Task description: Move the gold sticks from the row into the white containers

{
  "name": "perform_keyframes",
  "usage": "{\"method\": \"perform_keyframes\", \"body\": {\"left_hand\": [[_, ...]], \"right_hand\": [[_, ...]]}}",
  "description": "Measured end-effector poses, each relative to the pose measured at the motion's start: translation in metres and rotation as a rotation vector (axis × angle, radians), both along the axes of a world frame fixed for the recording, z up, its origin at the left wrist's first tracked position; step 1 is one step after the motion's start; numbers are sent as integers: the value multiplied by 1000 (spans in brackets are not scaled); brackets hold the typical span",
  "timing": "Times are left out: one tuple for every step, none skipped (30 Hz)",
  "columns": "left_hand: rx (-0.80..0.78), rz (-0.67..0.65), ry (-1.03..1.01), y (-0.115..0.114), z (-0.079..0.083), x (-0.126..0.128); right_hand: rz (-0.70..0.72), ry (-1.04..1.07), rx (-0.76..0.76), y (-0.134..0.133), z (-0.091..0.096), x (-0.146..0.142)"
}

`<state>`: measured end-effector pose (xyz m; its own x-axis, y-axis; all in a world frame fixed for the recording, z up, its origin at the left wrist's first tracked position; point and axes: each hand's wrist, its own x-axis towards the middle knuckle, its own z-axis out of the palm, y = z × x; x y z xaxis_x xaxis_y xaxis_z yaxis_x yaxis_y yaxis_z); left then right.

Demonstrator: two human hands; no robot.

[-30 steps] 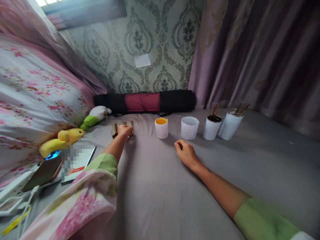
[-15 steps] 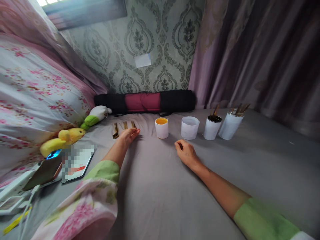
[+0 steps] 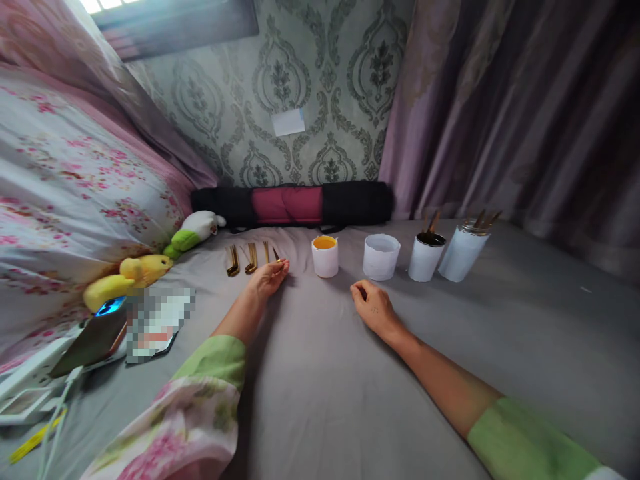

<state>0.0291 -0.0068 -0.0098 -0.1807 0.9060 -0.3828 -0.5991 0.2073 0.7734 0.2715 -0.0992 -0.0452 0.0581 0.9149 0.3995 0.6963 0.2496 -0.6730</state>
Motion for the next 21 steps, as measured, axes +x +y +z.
{"method": "perform_keyframes", "body": {"left_hand": [[4,-2,-7,-2,0,2],[10,-4,-13,-4,-1,4],[16,-5,-16,-6,-1,7],[22,-6,-17,-9,-1,9],[30,-6,-17,-11,-1,12],[38,-6,-15,-14,-1,15],[47,-6,-13,-17,-1,18],[56,-5,-10,-20,-1,21],[65,-5,-6,-23,-2,25],[73,-5,-3,-26,-2,28],[82,-4,0,-29,-2,31],[91,-4,2,-33,-3,34],[102,-3,3,-36,-3,38],[111,-3,4,-39,-3,41],[121,-4,5,-42,-3,44],[130,-5,6,-45,-4,47],[138,-5,7,-48,-4,50],[146,-4,8,-51,-4,53],[154,-1,9,-54,-4,55],[162,2,10,-57,-5,58],[169,5,9,-60,-5,60]], "right_hand": [[2,0,-1,0,0,0],[3,-1,-1,0,1,0],[1,-3,-1,0,1,0],[-1,-4,-1,-1,1,0],[-4,-4,-1,0,1,0],[-6,-4,0,0,1,0],[-7,-4,1,0,1,0],[-7,-4,2,0,1,0],[-5,-4,2,0,1,0],[-6,-4,1,0,1,0],[-7,-4,-2,0,1,0],[-8,-4,-6,0,2,0],[-7,-3,-10,0,2,0],[-5,-2,-12,0,2,0],[-3,0,-11,0,2,0],[0,3,-10,0,2,1],[4,8,-7,0,2,1],[8,13,-5,1,1,1],[11,19,-6,1,1,2],[14,26,-9,1,1,2],[16,34,-15,1,1,2]]}}
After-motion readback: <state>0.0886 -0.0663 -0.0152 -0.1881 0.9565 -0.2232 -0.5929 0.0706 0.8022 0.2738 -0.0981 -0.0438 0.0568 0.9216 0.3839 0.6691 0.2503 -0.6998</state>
